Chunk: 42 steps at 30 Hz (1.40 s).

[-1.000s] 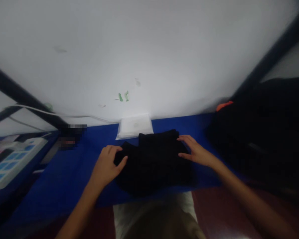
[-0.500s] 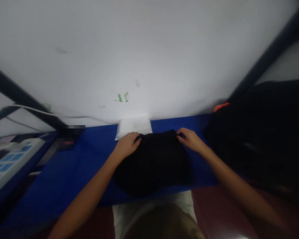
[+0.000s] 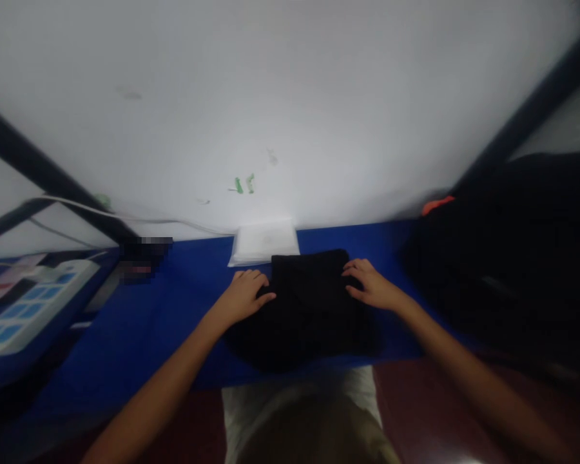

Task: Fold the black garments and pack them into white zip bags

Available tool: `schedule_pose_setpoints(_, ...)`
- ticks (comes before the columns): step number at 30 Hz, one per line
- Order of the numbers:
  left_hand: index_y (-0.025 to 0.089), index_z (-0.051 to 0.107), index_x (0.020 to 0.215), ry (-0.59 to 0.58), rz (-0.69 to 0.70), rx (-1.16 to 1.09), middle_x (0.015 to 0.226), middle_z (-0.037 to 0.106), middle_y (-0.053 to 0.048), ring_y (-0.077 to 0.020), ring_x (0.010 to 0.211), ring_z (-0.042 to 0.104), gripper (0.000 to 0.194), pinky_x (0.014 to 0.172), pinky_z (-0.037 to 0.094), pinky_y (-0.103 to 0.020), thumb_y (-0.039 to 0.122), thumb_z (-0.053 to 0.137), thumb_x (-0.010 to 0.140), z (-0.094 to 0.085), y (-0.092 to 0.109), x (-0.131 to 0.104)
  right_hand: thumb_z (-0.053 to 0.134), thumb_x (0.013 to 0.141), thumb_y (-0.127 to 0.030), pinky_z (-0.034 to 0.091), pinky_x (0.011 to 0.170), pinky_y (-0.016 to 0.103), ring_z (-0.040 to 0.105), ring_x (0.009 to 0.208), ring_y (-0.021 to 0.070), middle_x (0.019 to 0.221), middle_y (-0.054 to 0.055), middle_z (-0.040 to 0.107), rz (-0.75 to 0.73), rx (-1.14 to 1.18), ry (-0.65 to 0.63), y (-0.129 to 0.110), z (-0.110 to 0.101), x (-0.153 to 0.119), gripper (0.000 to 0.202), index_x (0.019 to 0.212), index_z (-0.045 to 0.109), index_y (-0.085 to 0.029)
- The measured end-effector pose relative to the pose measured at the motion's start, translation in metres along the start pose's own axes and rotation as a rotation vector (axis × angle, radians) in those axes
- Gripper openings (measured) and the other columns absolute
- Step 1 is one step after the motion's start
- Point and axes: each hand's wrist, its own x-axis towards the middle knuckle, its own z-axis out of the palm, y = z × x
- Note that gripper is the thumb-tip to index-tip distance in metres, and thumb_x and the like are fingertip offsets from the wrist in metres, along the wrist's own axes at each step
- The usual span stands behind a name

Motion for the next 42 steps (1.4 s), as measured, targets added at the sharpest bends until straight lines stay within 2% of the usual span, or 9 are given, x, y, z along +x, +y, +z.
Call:
schedule_pose_setpoints(7, 0.021, 0.052, 0.088, 0.085, 0.119, -0.145, 0.091, 0.06, -0.002, -0.0197, 0.089, 0.054, 0.011, 0.089, 0.035, -0.037, 0.032, 0.053, 0.091, -0.03, 0.024, -0.02, 0.056, 0.081, -0.016, 0.042, 0.092, 0.044, 0.056, 0.105, 0.0257, 0.113, 0.011, 0.061, -0.011, 0.365, 0.032, -0.011, -0.025, -0.005, 0.007, 0.087, 0.059, -0.02)
schedule_pose_setpoints(13, 0.021, 0.056, 0.083, -0.302, 0.126, -0.309, 0.08, 0.06, 0.001, -0.0163, 0.076, 0.054, 0.019, 0.072, 0.039, -0.028, 0.037, 0.065, 0.083, -0.034, 0.048, -0.061, 0.063, 0.086, -0.023, 0.048, 0.08, 0.032, 0.064, 0.089, 0.0194, 0.097, 0.008, 0.067, -0.056, 0.6, -0.358, -0.04, -0.053, -0.044, 0.011, 0.095, 0.065, -0.018)
schedule_pose_setpoints(19, 0.021, 0.06, 0.09, -0.431, 0.018, -0.419, 0.083, 0.064, 0.001, -0.0155, 0.075, 0.059, 0.022, 0.064, 0.041, -0.025, 0.042, 0.064, 0.083, -0.031, 0.056, -0.06, 0.053, 0.094, -0.028, 0.046, 0.074, 0.028, 0.062, 0.079, 0.0158, 0.085, 0.006, 0.066, 0.031, 0.395, -0.377, -0.066, -0.051, -0.051, 0.025, 0.075, 0.066, -0.018)
schedule_pose_setpoints(25, 0.022, 0.059, 0.097, -0.272, 0.013, -0.415, 0.091, 0.062, -0.001, -0.0158, 0.082, 0.06, 0.021, 0.072, 0.046, -0.027, 0.041, 0.06, 0.088, -0.036, 0.055, -0.039, 0.058, 0.084, -0.016, 0.043, 0.073, 0.028, 0.058, 0.083, 0.0164, 0.088, 0.003, 0.063, 0.162, 0.186, -0.375, -0.08, -0.04, -0.062, 0.006, 0.083, 0.061, -0.021)
schedule_pose_setpoints(28, 0.022, 0.059, 0.1, -0.186, 0.087, -0.354, 0.098, 0.06, -0.003, -0.0193, 0.094, 0.057, 0.023, 0.081, 0.046, -0.031, 0.042, 0.06, 0.088, -0.028, 0.06, -0.026, 0.061, 0.076, -0.013, 0.042, 0.071, 0.028, 0.059, 0.081, 0.0168, 0.089, 0.002, 0.064, 0.261, 0.155, -0.404, -0.079, -0.027, -0.07, 0.017, 0.09, 0.06, -0.022)
schedule_pose_setpoints(32, 0.021, 0.059, 0.103, -0.149, 0.168, -0.221, 0.102, 0.06, -0.006, -0.0232, 0.098, 0.057, 0.027, 0.087, 0.047, -0.037, 0.045, 0.058, 0.089, -0.013, 0.067, -0.009, 0.062, 0.082, -0.024, 0.043, 0.063, 0.026, 0.061, 0.07, 0.0159, 0.079, 0.0, 0.067, 0.286, 0.225, -0.466, -0.076, -0.026, -0.058, 0.019, 0.101, 0.06, -0.023)
schedule_pose_setpoints(34, 0.02, 0.057, 0.11, -0.066, 0.163, -0.156, 0.113, 0.059, -0.009, -0.0259, 0.106, 0.056, 0.035, 0.092, 0.046, -0.041, 0.047, 0.057, 0.089, -0.005, 0.067, 0.001, 0.058, 0.088, -0.035, 0.046, 0.065, 0.027, 0.063, 0.071, 0.0164, 0.082, 0.002, 0.068, 0.233, 0.229, -0.396, -0.075, -0.03, -0.042, 0.02, 0.104, 0.06, -0.022)
schedule_pose_setpoints(38, 0.016, 0.044, 0.136, 0.101, 0.159, -0.042, 0.144, 0.044, -0.016, -0.0306, 0.133, 0.04, 0.063, 0.11, 0.033, -0.047, 0.058, 0.051, 0.089, 0.014, 0.058, 0.018, 0.052, 0.092, -0.049, 0.047, 0.094, 0.039, 0.059, 0.111, 0.0261, 0.12, 0.013, 0.063, 0.08, 0.034, -0.096, -0.067, -0.014, 0.001, 0.042, 0.121, 0.057, -0.019)
schedule_pose_setpoints(42, 0.017, 0.032, 0.148, 0.091, 0.088, 0.031, 0.156, 0.029, -0.014, -0.03, 0.145, 0.023, 0.074, 0.117, 0.022, -0.049, 0.063, 0.043, 0.09, 0.034, 0.041, 0.023, 0.048, 0.088, -0.065, 0.034, 0.11, 0.051, 0.033, 0.139, 0.0364, 0.15, 0.023, 0.037, 0.003, -0.216, -0.078, -0.05, 0.029, 0.028, 0.079, 0.144, 0.04, -0.01)
